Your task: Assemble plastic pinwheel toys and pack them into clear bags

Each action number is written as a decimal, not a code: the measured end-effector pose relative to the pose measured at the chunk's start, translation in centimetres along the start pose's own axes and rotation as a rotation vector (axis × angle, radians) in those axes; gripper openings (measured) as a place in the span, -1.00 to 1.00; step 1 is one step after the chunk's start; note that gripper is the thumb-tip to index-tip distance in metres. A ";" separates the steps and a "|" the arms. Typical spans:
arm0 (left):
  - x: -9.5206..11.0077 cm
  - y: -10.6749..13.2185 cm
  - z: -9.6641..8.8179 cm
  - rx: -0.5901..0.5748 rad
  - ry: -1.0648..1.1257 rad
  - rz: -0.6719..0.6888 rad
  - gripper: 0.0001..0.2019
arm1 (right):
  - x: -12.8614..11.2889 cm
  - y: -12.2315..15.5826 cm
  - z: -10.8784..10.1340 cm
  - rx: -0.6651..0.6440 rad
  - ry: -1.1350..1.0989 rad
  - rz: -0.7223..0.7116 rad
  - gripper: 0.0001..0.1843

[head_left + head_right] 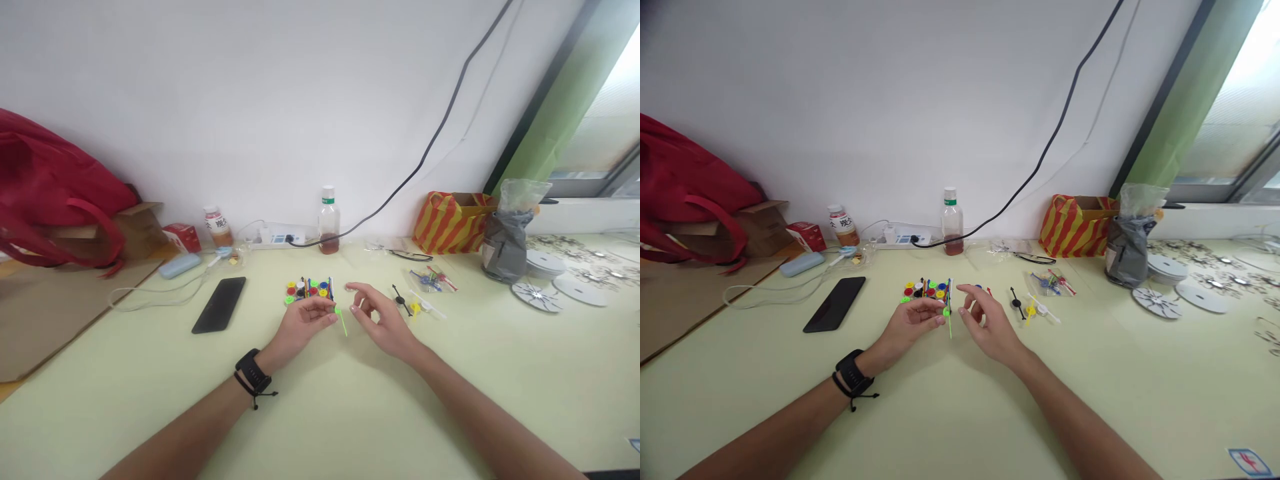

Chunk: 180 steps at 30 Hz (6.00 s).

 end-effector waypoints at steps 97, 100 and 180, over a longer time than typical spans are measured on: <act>0.4 1.0 1.3 -0.142 -0.328 0.072 -0.78 | 6.6 -2.1 -3.9 0.134 0.535 0.170 -0.76; 0.6 1.0 1.4 -0.138 -0.327 0.074 -0.78 | 7.0 -2.1 -3.3 0.109 0.562 0.169 -0.74; 0.9 1.3 1.5 -0.074 -0.167 0.106 -0.75 | 1.4 -0.3 0.8 -0.172 -0.329 0.388 -0.68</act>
Point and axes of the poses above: each hand's wrist, its own y-axis away from the middle knuckle, its own z-axis out of the palm, x = y × z, the point moved 5 cm from there along -y, towards the middle knuckle, and after that the axes turned 11 degrees about x, right-handed, at the moved point
